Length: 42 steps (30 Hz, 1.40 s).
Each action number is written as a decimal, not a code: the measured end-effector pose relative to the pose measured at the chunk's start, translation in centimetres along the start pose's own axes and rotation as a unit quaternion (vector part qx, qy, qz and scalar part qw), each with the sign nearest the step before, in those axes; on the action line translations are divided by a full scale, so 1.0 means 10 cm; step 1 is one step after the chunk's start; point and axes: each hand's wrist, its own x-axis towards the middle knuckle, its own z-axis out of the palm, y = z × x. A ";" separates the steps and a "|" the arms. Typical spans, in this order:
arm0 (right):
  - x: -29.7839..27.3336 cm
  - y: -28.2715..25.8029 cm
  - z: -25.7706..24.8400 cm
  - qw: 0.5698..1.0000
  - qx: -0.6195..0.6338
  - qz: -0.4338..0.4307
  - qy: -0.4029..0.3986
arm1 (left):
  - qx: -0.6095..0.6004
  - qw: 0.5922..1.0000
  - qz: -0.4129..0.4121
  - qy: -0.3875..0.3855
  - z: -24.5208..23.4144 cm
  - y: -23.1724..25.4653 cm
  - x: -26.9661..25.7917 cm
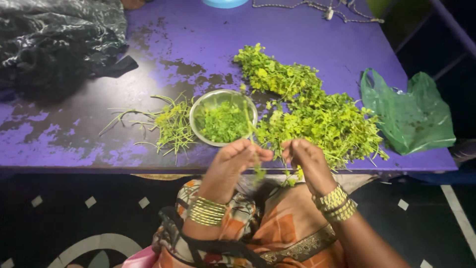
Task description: The person plucks leaves from leafy vegetable stems by hand and places the plucked leaves into a metal bowl.
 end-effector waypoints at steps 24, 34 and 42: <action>-0.43 0.26 -0.36 0.994 -0.030 -0.017 -0.107 | -0.167 0.983 -0.052 0.050 0.51 -0.99 0.45; -0.44 0.13 -0.26 0.989 -0.082 -0.071 -0.105 | -0.198 0.977 -0.046 0.067 0.49 -1.03 0.44; -0.43 0.31 -0.39 0.983 0.028 -0.129 -0.130 | -0.172 0.977 -0.018 0.123 0.37 -0.61 0.43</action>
